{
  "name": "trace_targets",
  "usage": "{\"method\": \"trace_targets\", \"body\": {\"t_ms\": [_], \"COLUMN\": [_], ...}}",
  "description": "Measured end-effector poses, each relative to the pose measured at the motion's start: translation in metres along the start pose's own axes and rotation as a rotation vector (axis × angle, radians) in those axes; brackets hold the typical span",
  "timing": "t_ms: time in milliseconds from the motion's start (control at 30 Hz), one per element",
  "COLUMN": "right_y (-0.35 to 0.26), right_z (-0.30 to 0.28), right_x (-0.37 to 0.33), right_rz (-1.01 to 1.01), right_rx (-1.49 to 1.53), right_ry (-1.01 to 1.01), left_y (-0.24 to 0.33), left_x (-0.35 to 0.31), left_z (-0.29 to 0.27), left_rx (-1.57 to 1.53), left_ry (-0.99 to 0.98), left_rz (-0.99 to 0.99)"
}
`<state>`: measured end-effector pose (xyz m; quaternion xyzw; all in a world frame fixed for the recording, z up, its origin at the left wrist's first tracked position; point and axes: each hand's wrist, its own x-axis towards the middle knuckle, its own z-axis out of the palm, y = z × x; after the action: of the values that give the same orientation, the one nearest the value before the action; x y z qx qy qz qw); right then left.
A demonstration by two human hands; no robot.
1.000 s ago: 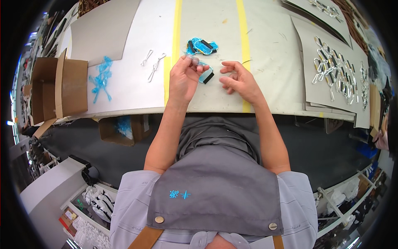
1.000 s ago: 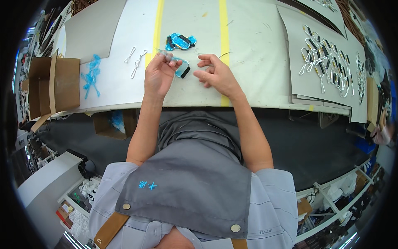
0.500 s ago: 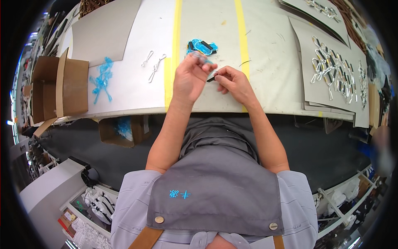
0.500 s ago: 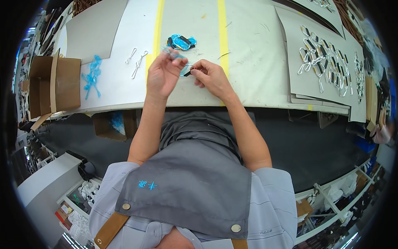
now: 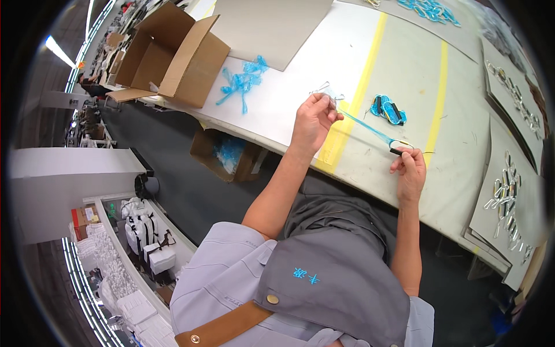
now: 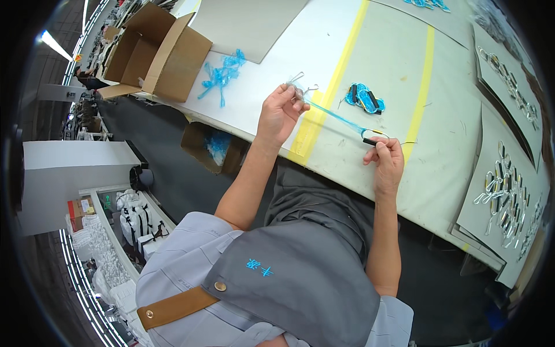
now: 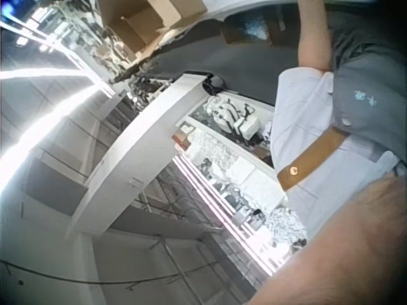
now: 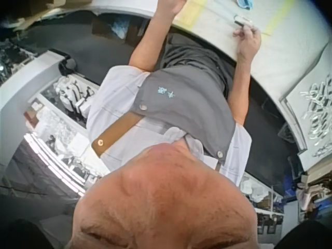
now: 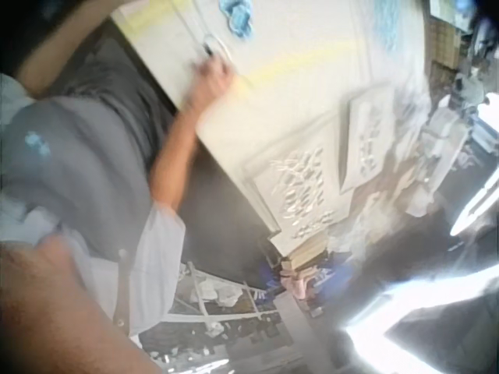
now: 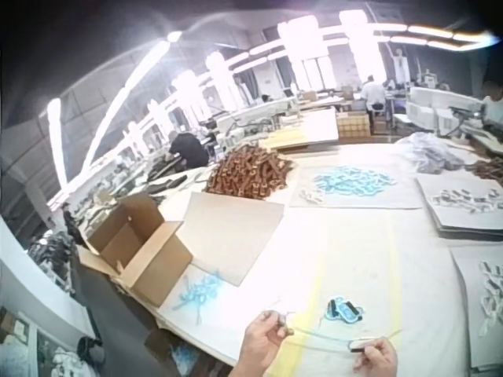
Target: Assembling small hardware components and straps onto decorative leather or fabric pieces at a workshop table.
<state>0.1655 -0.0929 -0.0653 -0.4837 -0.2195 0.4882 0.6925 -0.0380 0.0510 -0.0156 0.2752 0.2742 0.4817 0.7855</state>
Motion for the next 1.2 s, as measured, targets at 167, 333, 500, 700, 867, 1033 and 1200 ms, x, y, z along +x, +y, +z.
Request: {"method": "trace_targets", "body": {"t_ms": [167, 333, 500, 700, 867, 1033, 1200], "right_y": [0.01, 0.005, 0.003, -0.003, -0.006, -0.011, -0.011], "right_z": [0.014, -0.002, 0.008, 0.01, -0.001, -0.01, -0.008], "right_x": [0.004, 0.015, 0.008, -0.008, 0.0, 0.004, 0.004], "right_rz": [-0.014, 0.017, -0.046, -0.048, 0.043, 0.148, 0.142], "right_rx": [-0.077, 0.315, 0.221, -0.301, -0.255, -0.099, -0.151], "right_ry": [0.063, 0.122, 0.223, 0.039, -0.069, -0.157, -0.158], "left_y": [0.01, -0.003, -0.04, 0.013, 0.025, -0.007, -0.035], "left_x": [0.004, -0.015, -0.06, -0.045, -0.026, -0.035, -0.04], "left_z": [0.002, 0.012, 0.032, 0.059, 0.048, 0.044, 0.044], "left_rx": [0.057, 0.194, 0.39, -0.053, 0.314, 0.937, 1.013], "left_ry": [0.024, -0.213, -0.499, -0.569, -0.333, -0.214, -0.335], "left_rz": [0.012, -0.339, -0.815, -0.335, -0.203, -0.305, -0.379]}}
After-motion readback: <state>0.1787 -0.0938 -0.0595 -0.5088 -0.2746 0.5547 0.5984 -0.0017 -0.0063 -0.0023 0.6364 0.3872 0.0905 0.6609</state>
